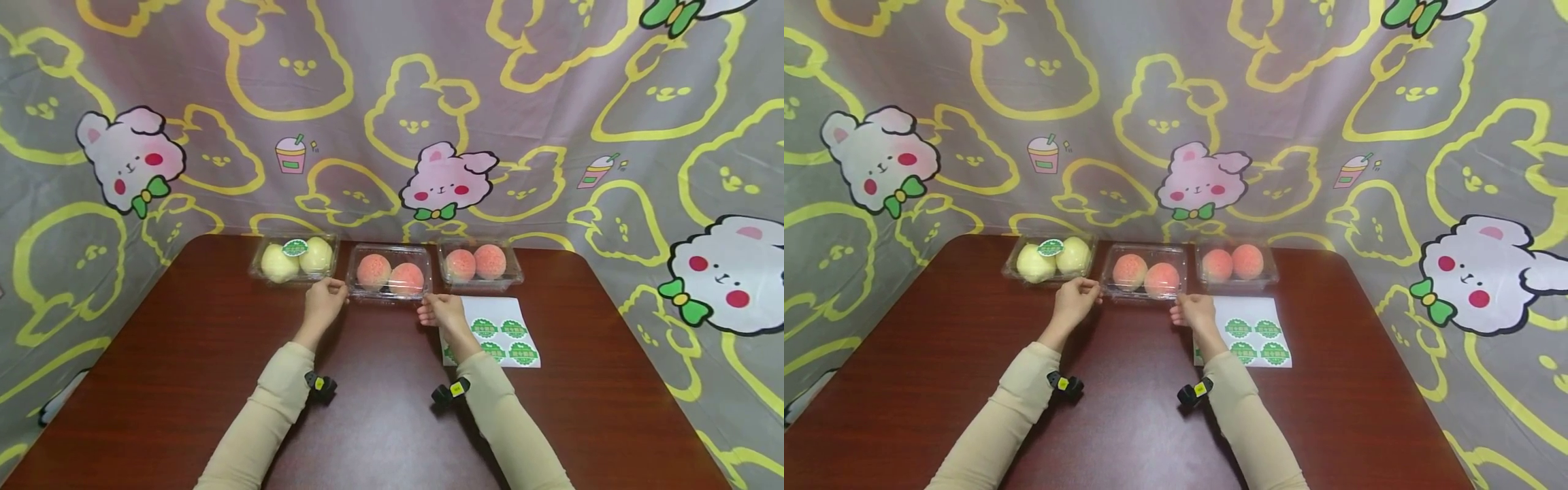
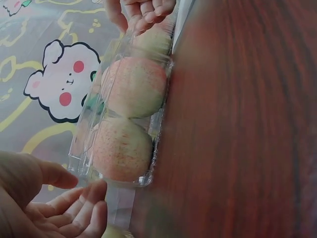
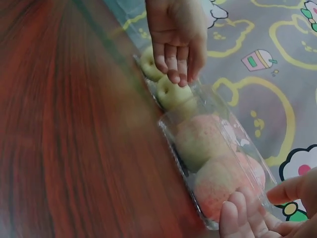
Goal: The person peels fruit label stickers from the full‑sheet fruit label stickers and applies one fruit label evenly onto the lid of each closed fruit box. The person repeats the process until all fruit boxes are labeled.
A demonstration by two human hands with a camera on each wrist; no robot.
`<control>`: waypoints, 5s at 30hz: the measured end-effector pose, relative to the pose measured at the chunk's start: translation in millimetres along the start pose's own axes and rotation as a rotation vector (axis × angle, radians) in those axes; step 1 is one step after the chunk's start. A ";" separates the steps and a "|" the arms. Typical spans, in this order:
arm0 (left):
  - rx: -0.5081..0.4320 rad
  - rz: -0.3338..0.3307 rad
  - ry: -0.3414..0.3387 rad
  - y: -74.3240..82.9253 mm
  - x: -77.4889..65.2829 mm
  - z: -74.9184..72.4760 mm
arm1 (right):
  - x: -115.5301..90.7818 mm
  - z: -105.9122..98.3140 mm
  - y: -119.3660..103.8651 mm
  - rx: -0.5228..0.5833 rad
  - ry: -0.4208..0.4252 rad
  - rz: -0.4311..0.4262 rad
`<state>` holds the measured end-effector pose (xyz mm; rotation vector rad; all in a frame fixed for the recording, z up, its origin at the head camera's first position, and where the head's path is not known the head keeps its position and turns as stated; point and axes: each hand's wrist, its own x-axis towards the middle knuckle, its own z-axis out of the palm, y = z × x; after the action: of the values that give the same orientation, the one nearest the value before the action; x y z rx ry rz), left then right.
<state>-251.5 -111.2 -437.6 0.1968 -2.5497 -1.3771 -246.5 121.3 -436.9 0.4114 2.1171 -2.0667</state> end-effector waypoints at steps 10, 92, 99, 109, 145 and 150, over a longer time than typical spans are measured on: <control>0.047 0.024 0.035 1.2 9.4 -0.2 | 12.9 -7.5 -0.2 -0.031 0.089 -0.091; 0.129 0.089 -0.283 3.9 -8.5 -38.3 | -13.8 -32.8 -12.5 -0.361 -0.149 -0.137; 0.092 0.054 -0.389 8.3 -10.4 -43.9 | -15.0 -42.5 -13.1 -0.441 -0.239 -0.160; 0.107 0.064 -0.443 8.0 -12.3 -48.9 | -19.8 -49.4 -15.2 -0.498 -0.352 -0.129; 0.104 0.116 -0.372 6.1 -8.8 -52.2 | -15.4 -72.7 -24.0 -0.466 -0.281 -0.109; 0.100 0.106 -0.365 7.3 -9.2 -52.7 | -14.0 -79.6 -25.9 -0.480 -0.239 -0.116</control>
<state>-228.4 -147.5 -404.9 -0.1895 -2.8756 -1.3518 -234.6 199.1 -405.1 -0.0224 2.4191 -1.4856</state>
